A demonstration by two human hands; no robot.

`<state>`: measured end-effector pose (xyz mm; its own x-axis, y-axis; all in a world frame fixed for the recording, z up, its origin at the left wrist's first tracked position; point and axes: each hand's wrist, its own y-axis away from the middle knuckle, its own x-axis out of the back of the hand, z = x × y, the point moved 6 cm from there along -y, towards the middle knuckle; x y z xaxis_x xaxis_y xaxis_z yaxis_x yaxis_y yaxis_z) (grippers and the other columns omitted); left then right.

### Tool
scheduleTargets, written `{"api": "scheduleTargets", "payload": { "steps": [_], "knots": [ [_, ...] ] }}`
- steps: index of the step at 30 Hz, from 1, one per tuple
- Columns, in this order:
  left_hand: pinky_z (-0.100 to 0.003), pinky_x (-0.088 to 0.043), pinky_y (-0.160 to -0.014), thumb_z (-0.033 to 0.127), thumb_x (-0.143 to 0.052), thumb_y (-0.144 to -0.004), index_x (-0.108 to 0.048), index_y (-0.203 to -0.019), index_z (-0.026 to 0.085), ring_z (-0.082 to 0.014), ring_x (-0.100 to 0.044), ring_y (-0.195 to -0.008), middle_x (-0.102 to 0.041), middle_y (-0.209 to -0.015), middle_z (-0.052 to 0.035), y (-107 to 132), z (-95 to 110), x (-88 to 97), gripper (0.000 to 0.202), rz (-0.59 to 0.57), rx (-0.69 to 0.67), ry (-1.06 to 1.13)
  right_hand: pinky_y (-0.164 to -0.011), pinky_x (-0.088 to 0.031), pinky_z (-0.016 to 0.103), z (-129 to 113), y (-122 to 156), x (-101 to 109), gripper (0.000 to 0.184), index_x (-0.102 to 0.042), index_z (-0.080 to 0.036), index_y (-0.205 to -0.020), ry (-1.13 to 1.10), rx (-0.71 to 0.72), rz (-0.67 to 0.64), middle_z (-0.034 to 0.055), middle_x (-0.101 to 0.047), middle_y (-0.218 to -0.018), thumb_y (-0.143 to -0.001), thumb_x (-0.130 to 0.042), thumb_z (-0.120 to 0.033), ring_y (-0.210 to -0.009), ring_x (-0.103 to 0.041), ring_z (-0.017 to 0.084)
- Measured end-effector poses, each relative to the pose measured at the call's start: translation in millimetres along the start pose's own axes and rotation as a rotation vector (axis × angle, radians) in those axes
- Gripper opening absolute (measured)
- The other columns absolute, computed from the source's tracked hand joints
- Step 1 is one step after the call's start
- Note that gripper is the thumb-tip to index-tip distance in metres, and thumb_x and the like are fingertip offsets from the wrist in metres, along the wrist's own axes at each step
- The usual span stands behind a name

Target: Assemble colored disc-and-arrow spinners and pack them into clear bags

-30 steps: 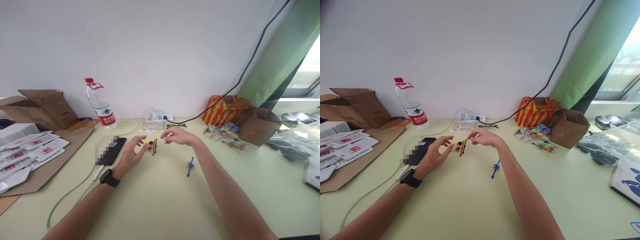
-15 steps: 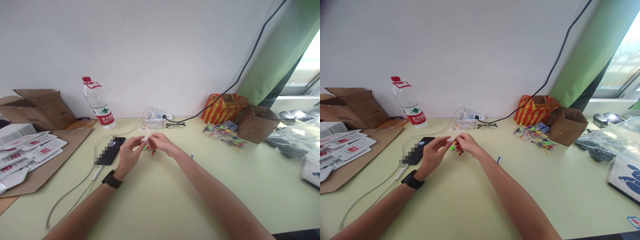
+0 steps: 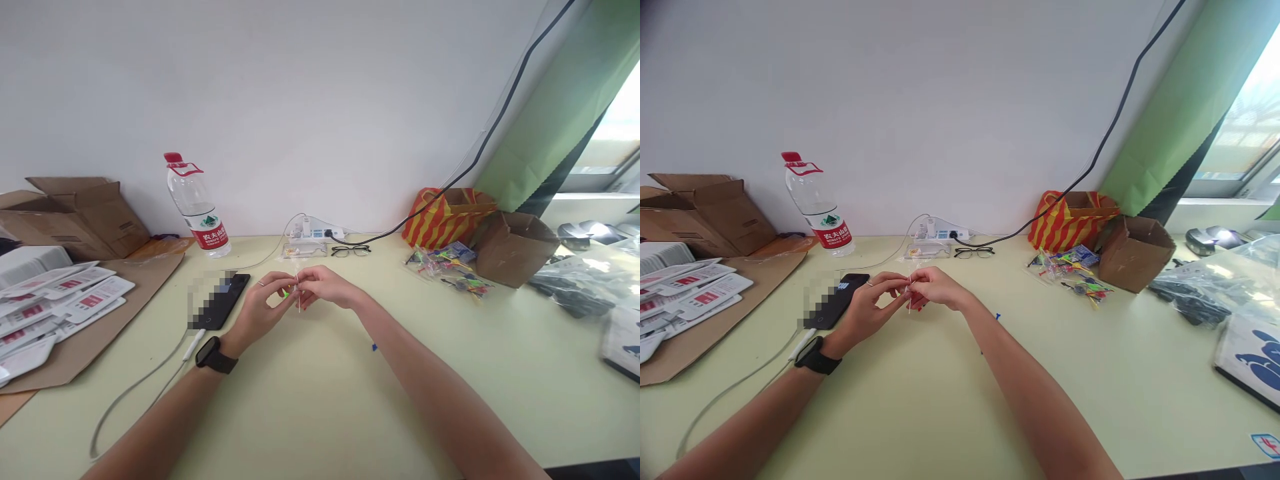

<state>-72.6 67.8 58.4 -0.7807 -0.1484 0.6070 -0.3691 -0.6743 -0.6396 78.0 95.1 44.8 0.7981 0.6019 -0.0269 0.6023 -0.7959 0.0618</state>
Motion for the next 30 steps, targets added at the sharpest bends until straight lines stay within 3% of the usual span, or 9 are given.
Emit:
{"api": "scheduleTargets", "payload": {
  "steps": [6, 11, 14, 17, 20, 23, 26, 30],
  "knots": [
    [-0.031, -0.059, -0.076, 0.03, -0.068, -0.096, -0.073, -0.112, 0.024, -0.0177, -0.069, -0.09, -0.069, -0.11, -0.0081, 1, 4, -2.7, 0.018, -0.036, -0.053, 0.02, -0.063, -0.054, 0.023, 2, -2, 4, 0.005, -0.062, -0.018, -0.082, 0.134, -0.004, 0.065, 0.0016, -0.07, -0.077, -0.084, -0.066, -0.015, -0.07, -0.067, 0.013],
    [-0.028, -0.057, -0.073, 0.027, -0.071, -0.092, -0.07, -0.097, 0.02, -0.0139, -0.066, -0.079, -0.069, -0.099, -0.006, 3, 7, -1.0, 0.009, -0.034, -0.058, 0.053, -0.055, -0.04, 0.021, 9, -3, 9, 0.011, -0.061, -0.02, -0.093, 0.472, -0.066, 0.15, -0.0001, -0.067, -0.083, -0.094, -0.054, -0.028, -0.068, -0.059, 0.011],
    [-0.027, -0.055, -0.07, 0.029, -0.073, -0.089, -0.064, -0.08, 0.019, -0.0148, -0.066, -0.078, -0.069, -0.088, -0.0043, 5, 1, -0.6, 0.016, -0.14, -0.029, 0.053, -0.056, -0.038, 0.022, 10, 1, 25, 0.015, -0.063, -0.019, -0.103, 0.761, -0.131, 0.227, 0.0024, -0.07, -0.09, -0.093, -0.055, -0.027, -0.071, -0.059, 0.014],
    [-0.025, -0.052, -0.064, 0.033, -0.072, -0.088, -0.064, -0.076, 0.02, -0.0133, -0.063, -0.069, -0.068, -0.077, -0.0011, 7, -10, -2.2, 0.02, -0.31, 0.035, -0.015, -0.062, -0.04, 0.025, 9, 9, 47, 0.022, -0.066, -0.018, -0.108, 0.874, -0.208, 0.236, 0.0078, -0.072, -0.103, -0.086, -0.063, -0.02, -0.083, -0.063, 0.018],
    [-0.025, -0.049, -0.061, 0.038, -0.073, -0.087, -0.071, -0.081, 0.022, -0.0135, -0.063, -0.067, -0.071, -0.077, -0.0001, 7, -19, 1.9, 0.017, -0.361, 0.078, -0.127, -0.067, -0.042, 0.026, 1, 24, 69, 0.019, -0.072, -0.019, -0.098, 0.935, -0.26, 0.159, 0.0078, -0.073, -0.105, -0.079, -0.069, -0.017, -0.088, -0.065, 0.021],
    [-0.028, -0.051, -0.07, 0.039, -0.073, -0.087, -0.074, -0.082, 0.023, -0.0178, -0.069, -0.082, -0.075, -0.09, -0.0024, 5, -19, 6.6, 0.016, -0.334, 0.029, -0.193, -0.066, -0.043, 0.026, -7, 45, 83, 0.02, -0.076, -0.022, -0.084, 0.952, -0.312, -0.009, 0.0028, -0.075, -0.095, -0.066, -0.084, -0.022, -0.083, -0.066, 0.02],
    [-0.031, -0.052, -0.082, 0.037, -0.071, -0.089, -0.075, -0.082, 0.024, -0.0205, -0.069, -0.096, -0.076, -0.099, -0.0038, 4, -17, 8.0, 0.015, -0.306, -0.017, -0.189, -0.066, -0.045, 0.025, 2, 68, 90, 0.041, -0.078, -0.023, -0.086, 0.954, -0.551, -0.242, 0.0017, -0.076, -0.093, -0.048, -0.095, -0.027, -0.082, -0.067, 0.02],
    [-0.029, -0.05, -0.074, 0.038, -0.071, -0.089, -0.074, -0.086, 0.023, -0.0176, -0.066, -0.083, -0.075, -0.095, -0.0036, 5, -18, 8.7, 0.016, -0.279, -0.001, -0.19, -0.066, -0.051, 0.029, 18, 78, 94, 0.045, -0.073, -0.019, -0.077, 0.904, -0.818, -0.249, 0.0044, -0.075, -0.085, -0.039, -0.097, -0.027, -0.08, -0.07, 0.023]
  ]
}}
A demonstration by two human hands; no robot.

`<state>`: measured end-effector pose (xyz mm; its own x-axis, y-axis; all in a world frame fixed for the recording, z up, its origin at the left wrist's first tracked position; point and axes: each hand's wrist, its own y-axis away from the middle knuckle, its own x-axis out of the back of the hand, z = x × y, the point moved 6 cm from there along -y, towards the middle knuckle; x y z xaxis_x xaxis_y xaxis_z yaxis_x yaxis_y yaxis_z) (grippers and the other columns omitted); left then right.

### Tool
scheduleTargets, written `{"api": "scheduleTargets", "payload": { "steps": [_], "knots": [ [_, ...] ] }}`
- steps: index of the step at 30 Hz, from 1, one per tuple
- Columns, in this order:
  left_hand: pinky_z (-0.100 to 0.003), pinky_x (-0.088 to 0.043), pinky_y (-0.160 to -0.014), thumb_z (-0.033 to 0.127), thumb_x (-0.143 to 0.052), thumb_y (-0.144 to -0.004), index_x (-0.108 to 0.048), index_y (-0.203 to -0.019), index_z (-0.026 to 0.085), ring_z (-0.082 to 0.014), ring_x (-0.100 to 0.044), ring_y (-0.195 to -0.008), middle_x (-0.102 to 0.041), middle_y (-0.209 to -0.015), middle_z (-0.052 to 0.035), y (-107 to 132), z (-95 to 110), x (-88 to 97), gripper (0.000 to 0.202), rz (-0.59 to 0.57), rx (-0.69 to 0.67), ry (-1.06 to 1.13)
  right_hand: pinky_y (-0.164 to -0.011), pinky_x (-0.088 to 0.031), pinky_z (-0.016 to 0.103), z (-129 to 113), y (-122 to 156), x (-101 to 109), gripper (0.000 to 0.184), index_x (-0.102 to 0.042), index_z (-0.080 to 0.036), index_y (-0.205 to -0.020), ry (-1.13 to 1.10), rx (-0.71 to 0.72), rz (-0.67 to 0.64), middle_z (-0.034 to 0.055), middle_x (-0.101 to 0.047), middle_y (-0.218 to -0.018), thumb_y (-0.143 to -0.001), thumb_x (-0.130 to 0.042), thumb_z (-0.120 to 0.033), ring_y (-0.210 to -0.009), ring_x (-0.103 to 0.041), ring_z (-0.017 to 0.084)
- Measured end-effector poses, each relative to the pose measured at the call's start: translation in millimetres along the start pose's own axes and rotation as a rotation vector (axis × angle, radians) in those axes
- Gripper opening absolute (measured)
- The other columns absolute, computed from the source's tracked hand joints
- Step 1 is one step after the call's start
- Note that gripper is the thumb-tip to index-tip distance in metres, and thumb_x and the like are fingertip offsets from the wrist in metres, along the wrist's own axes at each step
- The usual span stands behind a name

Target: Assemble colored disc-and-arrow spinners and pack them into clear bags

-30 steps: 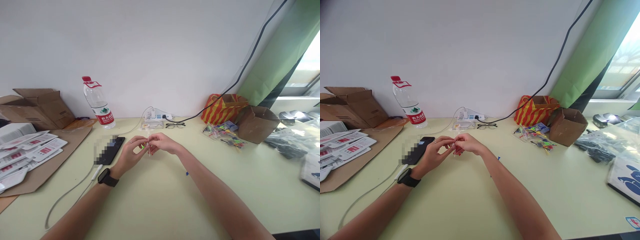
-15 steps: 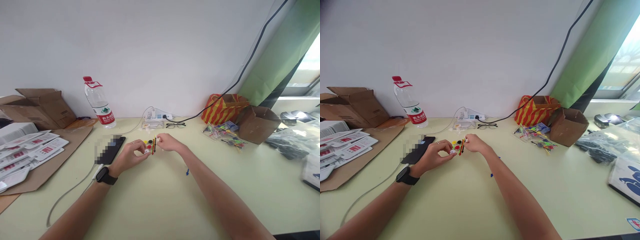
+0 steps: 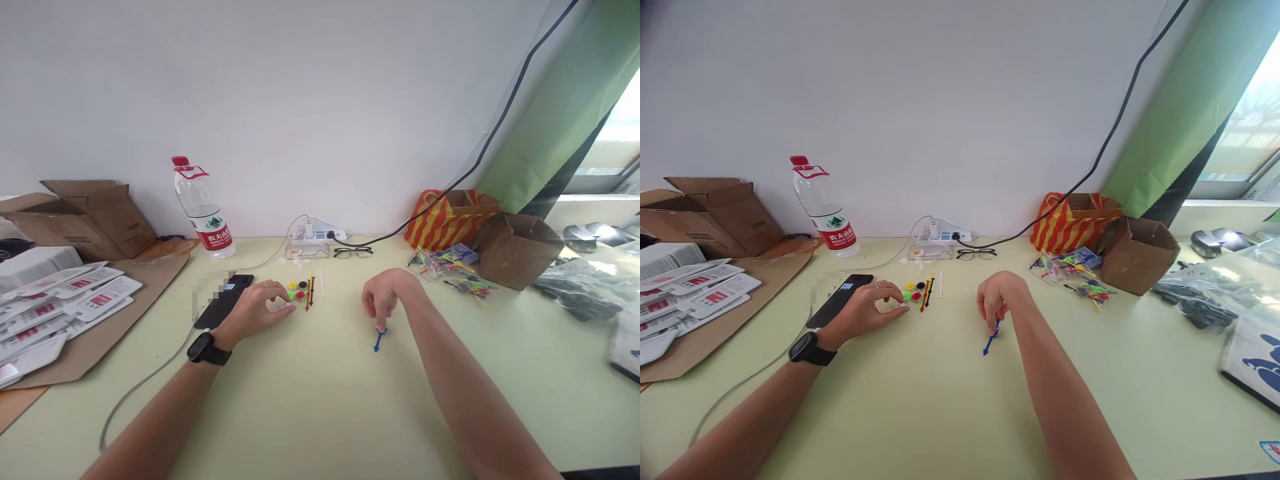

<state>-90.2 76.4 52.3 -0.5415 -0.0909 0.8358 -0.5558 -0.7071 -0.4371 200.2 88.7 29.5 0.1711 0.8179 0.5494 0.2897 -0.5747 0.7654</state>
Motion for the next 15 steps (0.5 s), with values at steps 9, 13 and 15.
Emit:
{"api": "scheduleTargets", "payload": {
  "steps": [9, 13, 15],
  "knots": [
    [-0.026, -0.045, -0.063, 0.033, -0.065, -0.094, -0.073, -0.09, 0.023, -0.0128, -0.057, -0.067, -0.073, -0.084, -0.0003, 2, 5, 5.8, 0.013, 0.161, 0.028, 0.044, -0.065, -0.051, 0.026, -33, -4, -2, 0.03, -0.072, -0.02, -0.083, -0.055, 0.276, 0.01, 0.0021, -0.075, -0.077, -0.055, -0.084, -0.016, -0.072, -0.07, 0.019],
    [-0.027, -0.048, -0.065, 0.033, -0.069, -0.094, -0.072, -0.104, 0.023, -0.0126, -0.056, -0.065, -0.073, -0.084, -0.0007, 3, 20, 0.0, 0.015, 0.231, 0.026, 0.132, -0.064, -0.048, 0.024, -58, 9, 19, 0.024, -0.069, -0.02, -0.096, -0.208, 0.584, 0.295, 0.0016, -0.074, -0.083, -0.073, -0.076, -0.02, -0.074, -0.067, 0.015],
    [-0.027, -0.051, -0.068, 0.035, -0.072, -0.092, -0.068, -0.116, 0.023, -0.0136, -0.061, -0.071, -0.074, -0.089, -0.0018, 2, 28, -6.5, 0.026, 0.22, 0.051, 0.234, -0.062, -0.048, 0.024, -71, 12, 26, 0.022, -0.065, -0.021, -0.099, -0.326, 0.668, 0.474, 0.001, -0.071, -0.084, -0.078, -0.072, -0.02, -0.073, -0.067, 0.015]
  ]
}}
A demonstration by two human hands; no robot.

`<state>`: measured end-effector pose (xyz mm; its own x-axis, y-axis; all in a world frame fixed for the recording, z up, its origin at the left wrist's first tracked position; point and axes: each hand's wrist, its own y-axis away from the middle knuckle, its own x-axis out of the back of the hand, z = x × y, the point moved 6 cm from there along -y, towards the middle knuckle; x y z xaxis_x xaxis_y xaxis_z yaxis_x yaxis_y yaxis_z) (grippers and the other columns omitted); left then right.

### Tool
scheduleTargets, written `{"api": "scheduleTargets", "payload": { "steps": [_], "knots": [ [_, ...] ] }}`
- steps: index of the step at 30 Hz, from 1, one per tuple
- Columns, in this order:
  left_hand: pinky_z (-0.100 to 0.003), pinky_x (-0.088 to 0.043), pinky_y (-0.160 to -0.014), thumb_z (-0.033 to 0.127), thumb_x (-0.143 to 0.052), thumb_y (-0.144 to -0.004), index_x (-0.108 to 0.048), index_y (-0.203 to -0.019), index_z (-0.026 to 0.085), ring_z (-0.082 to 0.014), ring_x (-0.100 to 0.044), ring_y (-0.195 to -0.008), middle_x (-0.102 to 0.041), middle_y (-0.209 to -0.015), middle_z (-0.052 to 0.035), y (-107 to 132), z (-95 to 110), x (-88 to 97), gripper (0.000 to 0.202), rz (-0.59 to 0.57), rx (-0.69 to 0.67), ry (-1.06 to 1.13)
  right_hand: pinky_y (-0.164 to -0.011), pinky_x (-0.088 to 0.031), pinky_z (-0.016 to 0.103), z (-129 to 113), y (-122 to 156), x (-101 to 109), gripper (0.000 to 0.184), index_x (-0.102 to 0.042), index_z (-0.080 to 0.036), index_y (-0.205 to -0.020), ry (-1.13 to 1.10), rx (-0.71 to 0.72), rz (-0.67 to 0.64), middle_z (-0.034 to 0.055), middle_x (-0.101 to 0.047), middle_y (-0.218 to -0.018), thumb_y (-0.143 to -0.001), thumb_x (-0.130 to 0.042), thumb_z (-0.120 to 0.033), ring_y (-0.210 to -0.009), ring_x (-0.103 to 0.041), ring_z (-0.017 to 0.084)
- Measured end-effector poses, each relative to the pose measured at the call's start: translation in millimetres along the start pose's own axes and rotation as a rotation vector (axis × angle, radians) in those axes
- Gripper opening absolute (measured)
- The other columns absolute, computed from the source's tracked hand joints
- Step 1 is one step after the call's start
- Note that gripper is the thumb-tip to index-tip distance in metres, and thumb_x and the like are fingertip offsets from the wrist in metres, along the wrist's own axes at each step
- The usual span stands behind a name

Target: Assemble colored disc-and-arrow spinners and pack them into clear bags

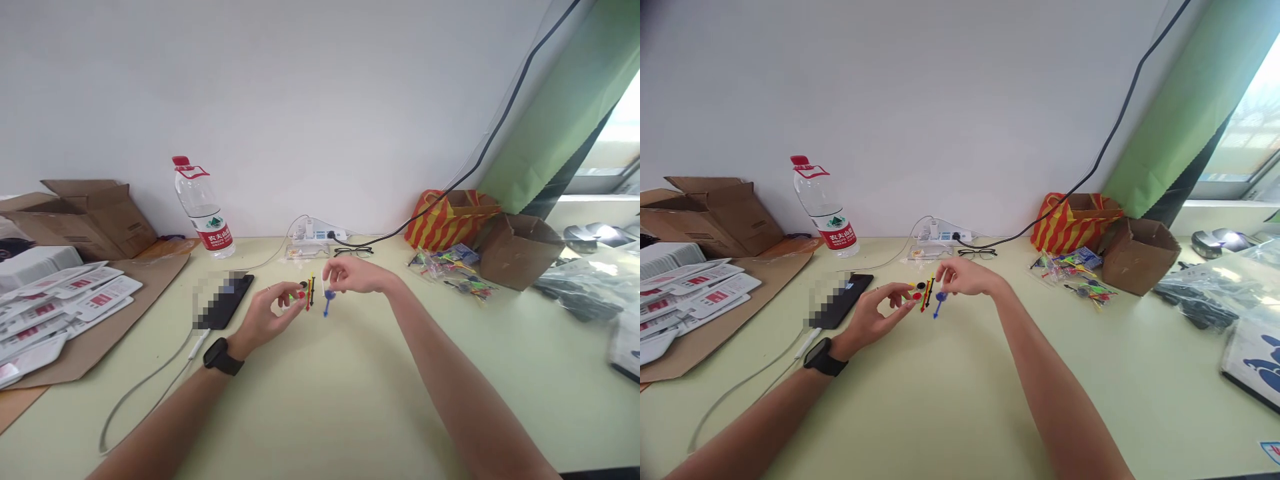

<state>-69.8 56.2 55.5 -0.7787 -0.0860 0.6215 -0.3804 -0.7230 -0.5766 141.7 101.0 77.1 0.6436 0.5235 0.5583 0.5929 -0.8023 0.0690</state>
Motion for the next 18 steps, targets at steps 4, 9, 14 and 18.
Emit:
{"api": "scheduleTargets", "payload": {
  "steps": [4, 9, 14, 18],
  "knots": [
    [-0.03, -0.056, -0.075, 0.039, -0.081, -0.085, -0.061, -0.132, 0.024, -0.0162, -0.067, -0.081, -0.074, -0.099, -0.004, 1, 6, -18.1, 0.053, -0.06, 0.095, 0.156, -0.053, -0.045, 0.022, -16, -14, -20, 0.026, -0.06, -0.021, -0.099, -0.089, 0.039, 0.2, -0.0003, -0.068, -0.083, -0.076, -0.07, -0.013, -0.066, -0.064, 0.014],
    [-0.033, -0.059, -0.078, 0.038, -0.076, -0.089, -0.069, -0.113, 0.02, -0.0185, -0.072, -0.08, -0.075, -0.091, -0.0052, 1, -13, -20.3, 0.031, 0.027, 0.225, 0.3, -0.057, -0.048, 0.023, -30, -23, -41, 0.02, -0.058, -0.022, -0.099, -0.098, 0.135, 0.314, -0.001, -0.066, -0.084, -0.082, -0.067, -0.017, -0.07, -0.064, 0.014],
    [-0.036, -0.061, -0.082, 0.043, -0.079, -0.085, -0.072, -0.108, 0.019, -0.0214, -0.074, -0.089, -0.077, -0.103, -0.0087, 0, -35, -12.3, 0.033, 0.147, 0.329, 0.402, -0.065, -0.053, 0.028, -13, -26, -32, 0.023, -0.058, -0.022, -0.11, -0.142, 0.019, 0.502, 0.0022, -0.066, -0.098, -0.089, -0.066, -0.029, -0.074, -0.062, 0.014],
    [-0.035, -0.059, -0.08, 0.046, -0.077, -0.087, -0.077, -0.105, 0.021, -0.0202, -0.069, -0.091, -0.076, -0.11, -0.0084, -3, -35, -7.1, 0.031, 0.176, 0.262, 0.257, -0.074, -0.059, 0.031, -5, -33, -54, 0.034, -0.054, -0.023, -0.126, -0.487, -0.029, 0.134, 0.0011, -0.071, -0.088, -0.093, -0.062, -0.021, -0.077, -0.07, 0.017]
  ]
}}
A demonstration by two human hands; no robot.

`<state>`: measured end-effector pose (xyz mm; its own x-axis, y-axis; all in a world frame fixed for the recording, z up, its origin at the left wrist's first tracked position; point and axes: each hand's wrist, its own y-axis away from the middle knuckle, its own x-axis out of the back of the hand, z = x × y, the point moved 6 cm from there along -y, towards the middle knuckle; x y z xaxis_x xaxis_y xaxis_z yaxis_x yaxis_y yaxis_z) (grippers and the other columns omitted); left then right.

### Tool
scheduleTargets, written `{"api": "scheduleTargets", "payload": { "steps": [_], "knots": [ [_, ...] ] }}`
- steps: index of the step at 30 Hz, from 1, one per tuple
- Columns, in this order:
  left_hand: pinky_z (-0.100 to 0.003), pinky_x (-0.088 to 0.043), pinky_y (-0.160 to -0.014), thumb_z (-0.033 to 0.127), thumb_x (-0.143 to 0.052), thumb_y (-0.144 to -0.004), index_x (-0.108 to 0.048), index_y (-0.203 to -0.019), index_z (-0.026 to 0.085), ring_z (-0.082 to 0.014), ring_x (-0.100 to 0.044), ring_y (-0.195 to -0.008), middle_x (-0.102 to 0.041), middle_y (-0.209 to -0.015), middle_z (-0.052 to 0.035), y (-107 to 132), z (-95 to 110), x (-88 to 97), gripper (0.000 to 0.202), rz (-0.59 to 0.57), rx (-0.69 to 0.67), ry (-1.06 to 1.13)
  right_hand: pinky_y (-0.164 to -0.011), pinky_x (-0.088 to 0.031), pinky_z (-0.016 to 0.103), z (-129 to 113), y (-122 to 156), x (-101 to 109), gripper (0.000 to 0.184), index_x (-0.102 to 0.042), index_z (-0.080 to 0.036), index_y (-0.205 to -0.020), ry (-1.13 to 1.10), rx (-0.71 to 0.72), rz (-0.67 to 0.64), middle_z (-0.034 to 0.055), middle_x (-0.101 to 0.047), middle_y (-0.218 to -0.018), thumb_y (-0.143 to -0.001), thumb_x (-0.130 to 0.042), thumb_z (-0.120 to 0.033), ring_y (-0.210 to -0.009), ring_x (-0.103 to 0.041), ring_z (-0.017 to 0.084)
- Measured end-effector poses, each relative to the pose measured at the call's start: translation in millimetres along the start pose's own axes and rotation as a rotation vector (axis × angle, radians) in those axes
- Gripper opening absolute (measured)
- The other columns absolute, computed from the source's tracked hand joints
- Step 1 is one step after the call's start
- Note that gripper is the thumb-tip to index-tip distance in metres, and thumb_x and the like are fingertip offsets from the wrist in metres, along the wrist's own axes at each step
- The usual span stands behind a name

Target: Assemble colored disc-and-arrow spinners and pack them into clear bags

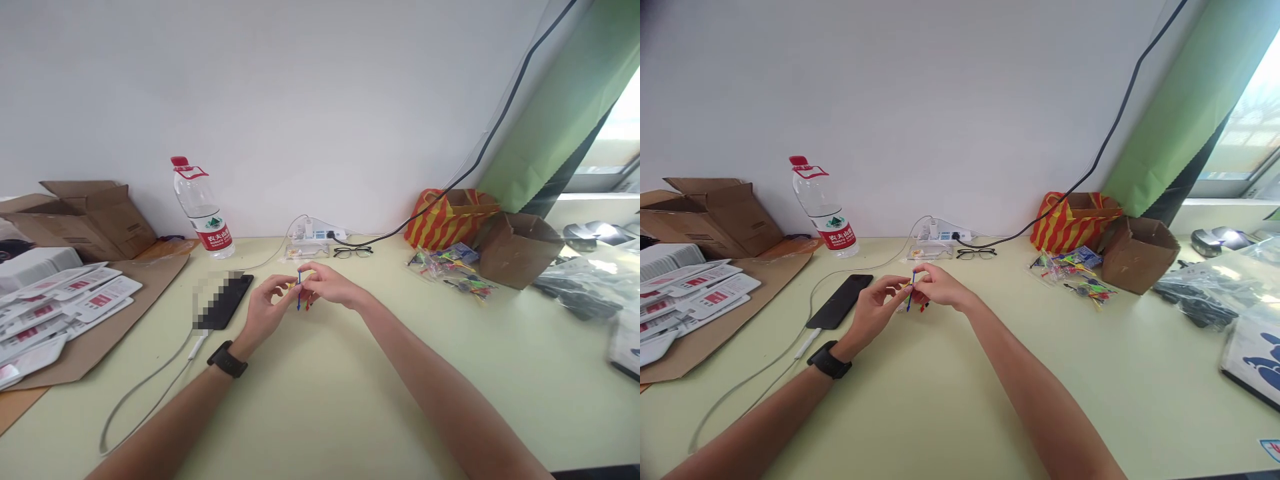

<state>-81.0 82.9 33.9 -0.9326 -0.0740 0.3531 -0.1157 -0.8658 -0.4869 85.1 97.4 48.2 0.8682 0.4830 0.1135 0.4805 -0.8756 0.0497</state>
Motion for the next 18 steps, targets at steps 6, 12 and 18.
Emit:
{"api": "scheduleTargets", "payload": {
  "steps": [6, 12, 18],
  "knots": [
    [-0.033, -0.057, -0.079, 0.043, -0.071, -0.093, -0.072, -0.125, 0.023, -0.0187, -0.069, -0.089, -0.075, -0.113, -0.008, 0, 2, -2.5, 0.038, -0.043, 0.005, 0.09, -0.076, -0.061, 0.031, 0, 2, -2, 0.049, -0.05, -0.019, -0.131, -0.279, -0.03, -0.007, 0.0013, -0.073, -0.084, -0.087, -0.07, -0.015, -0.079, -0.073, 0.018],
    [-0.033, -0.053, -0.078, 0.041, -0.073, -0.092, -0.074, -0.108, 0.022, -0.018, -0.064, -0.085, -0.075, -0.105, -0.0066, 2, 12, -0.8, 0.025, -0.018, -0.089, -0.025, -0.073, -0.059, 0.029, 2, 0, -6, 0.021, -0.063, -0.018, -0.105, -0.273, -0.042, -0.11, 0.0025, -0.072, -0.082, -0.086, -0.069, -0.017, -0.074, -0.07, 0.015],
    [-0.034, -0.053, -0.08, 0.035, -0.072, -0.092, -0.072, -0.102, 0.021, -0.0183, -0.065, -0.083, -0.074, -0.094, -0.0048, 4, 28, -1.1, 0.018, -0.088, -0.18, -0.129, -0.063, -0.051, 0.023, 2, 2, -10, 0.016, -0.06, -0.02, -0.097, -0.132, -0.015, -0.15, -0.0009, -0.068, -0.075, -0.082, -0.066, -0.016, -0.065, -0.061, 0.012]
  ]
}}
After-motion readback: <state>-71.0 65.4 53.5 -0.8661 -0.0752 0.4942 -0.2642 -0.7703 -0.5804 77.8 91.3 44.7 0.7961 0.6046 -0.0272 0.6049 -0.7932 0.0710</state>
